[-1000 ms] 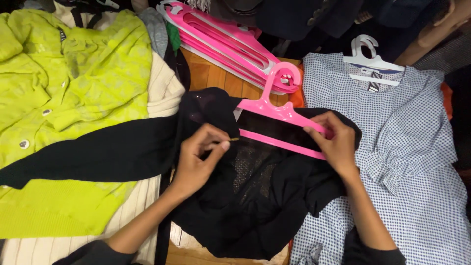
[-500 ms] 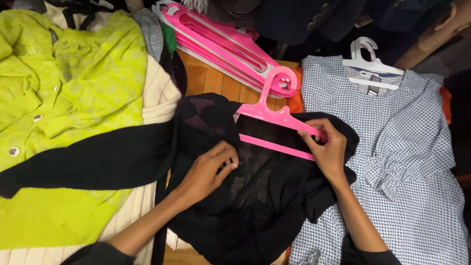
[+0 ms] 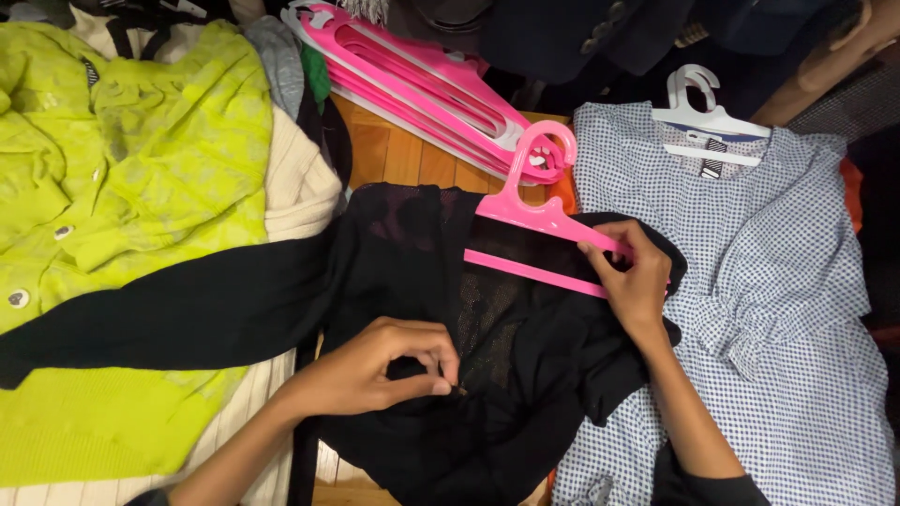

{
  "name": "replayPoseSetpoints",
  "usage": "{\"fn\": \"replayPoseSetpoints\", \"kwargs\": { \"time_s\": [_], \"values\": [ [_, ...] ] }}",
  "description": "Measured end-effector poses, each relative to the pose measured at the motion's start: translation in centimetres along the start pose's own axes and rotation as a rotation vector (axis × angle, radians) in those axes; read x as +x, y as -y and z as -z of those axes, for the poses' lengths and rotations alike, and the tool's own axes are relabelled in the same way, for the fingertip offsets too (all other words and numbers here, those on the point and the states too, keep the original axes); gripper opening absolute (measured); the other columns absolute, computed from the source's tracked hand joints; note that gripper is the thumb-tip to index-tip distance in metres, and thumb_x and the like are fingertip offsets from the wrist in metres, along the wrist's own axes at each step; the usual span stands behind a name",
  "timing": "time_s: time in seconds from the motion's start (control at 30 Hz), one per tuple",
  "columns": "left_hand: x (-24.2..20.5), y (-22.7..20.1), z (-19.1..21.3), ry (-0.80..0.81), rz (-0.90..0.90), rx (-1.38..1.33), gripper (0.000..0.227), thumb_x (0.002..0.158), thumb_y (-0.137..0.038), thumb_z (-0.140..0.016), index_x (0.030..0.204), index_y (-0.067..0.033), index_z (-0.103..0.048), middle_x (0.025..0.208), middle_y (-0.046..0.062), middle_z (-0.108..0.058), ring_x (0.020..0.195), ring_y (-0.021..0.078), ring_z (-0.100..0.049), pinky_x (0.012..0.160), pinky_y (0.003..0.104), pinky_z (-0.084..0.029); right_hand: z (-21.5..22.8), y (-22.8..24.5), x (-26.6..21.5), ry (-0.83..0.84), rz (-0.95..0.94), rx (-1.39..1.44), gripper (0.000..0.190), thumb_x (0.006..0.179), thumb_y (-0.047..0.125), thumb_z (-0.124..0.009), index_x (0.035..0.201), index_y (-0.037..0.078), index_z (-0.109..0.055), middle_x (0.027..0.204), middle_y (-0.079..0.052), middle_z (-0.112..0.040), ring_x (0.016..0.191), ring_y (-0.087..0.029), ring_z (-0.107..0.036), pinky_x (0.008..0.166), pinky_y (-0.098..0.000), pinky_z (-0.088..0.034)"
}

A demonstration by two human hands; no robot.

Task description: Placing a checkered dress on a hanger and preparing a black cardigan for hanging on a display table

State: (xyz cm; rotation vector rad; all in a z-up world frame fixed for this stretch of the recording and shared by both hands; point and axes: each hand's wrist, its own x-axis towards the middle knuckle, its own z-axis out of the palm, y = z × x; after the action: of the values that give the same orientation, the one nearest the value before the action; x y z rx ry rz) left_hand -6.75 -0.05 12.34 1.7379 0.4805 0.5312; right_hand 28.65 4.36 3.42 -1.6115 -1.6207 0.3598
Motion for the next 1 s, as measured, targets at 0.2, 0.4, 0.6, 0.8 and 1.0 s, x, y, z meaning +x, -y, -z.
{"fn": "replayPoseSetpoints", "kwargs": {
  "time_s": [0.2,0.4,0.6,0.8,1.0],
  "values": [
    [1.1,5.0,-1.3,-0.009,0.173,0.236,0.010,0.089,0.006,-0.066,0.095,-0.0019,-0.068,0.092,0.015,-0.068,0.076,0.0340,-0.073,0.066,0.043,-0.060,-0.6,-0.7,0.0,-0.090,0.054,0.024,0.022,0.088,0.013,-0.088,0.104,0.010,-0.073,0.085,-0.008,-0.074,0.064,-0.019,-0.057,0.063,-0.0312,-0.044],
    [1.3,4.9,-1.4,-0.069,0.222,0.404,0.007,0.089,-0.003,-0.069,0.095,-0.0065,-0.067,0.114,0.013,-0.068,0.068,0.0323,-0.074,0.061,0.049,-0.060,-0.7,-0.6,-0.2,-0.100,0.097,0.047,0.021,0.089,0.012,-0.087,0.105,0.009,-0.073,0.085,-0.009,-0.074,0.063,-0.019,-0.057,0.064,-0.0314,-0.045],
    [1.7,2.3,0.0,-0.189,0.073,0.344,0.020,0.086,-0.007,-0.071,0.105,-0.0054,-0.068,0.121,0.017,-0.066,0.067,0.0335,-0.074,0.060,0.043,-0.061,-0.6,-0.7,-0.2,-0.089,0.116,0.059,0.023,0.087,0.011,-0.088,0.105,0.009,-0.073,0.084,-0.009,-0.073,0.064,-0.020,-0.057,0.064,-0.0320,-0.045],
    [4.1,3.8,5.4,-0.534,-0.112,0.929,0.024,0.102,-0.020,-0.061,0.124,-0.0085,-0.063,0.112,0.009,-0.061,0.111,0.0337,-0.059,0.094,0.044,-0.048,-0.7,-0.6,-0.2,-0.065,0.143,0.080,0.023,0.086,0.012,-0.088,0.104,0.008,-0.074,0.078,-0.009,-0.071,0.063,-0.020,-0.056,0.065,-0.0317,-0.045],
    [7.5,7.2,7.2,-0.401,0.027,0.878,0.034,0.108,-0.032,-0.052,0.109,-0.0030,-0.070,0.095,0.017,-0.072,0.101,0.0389,-0.069,0.092,0.048,-0.048,-0.7,-0.8,-0.2,-0.073,0.170,0.066,0.024,0.086,0.014,-0.088,0.104,0.009,-0.073,0.076,-0.007,-0.071,0.062,-0.019,-0.056,0.064,-0.0311,-0.045]
  ]
}}
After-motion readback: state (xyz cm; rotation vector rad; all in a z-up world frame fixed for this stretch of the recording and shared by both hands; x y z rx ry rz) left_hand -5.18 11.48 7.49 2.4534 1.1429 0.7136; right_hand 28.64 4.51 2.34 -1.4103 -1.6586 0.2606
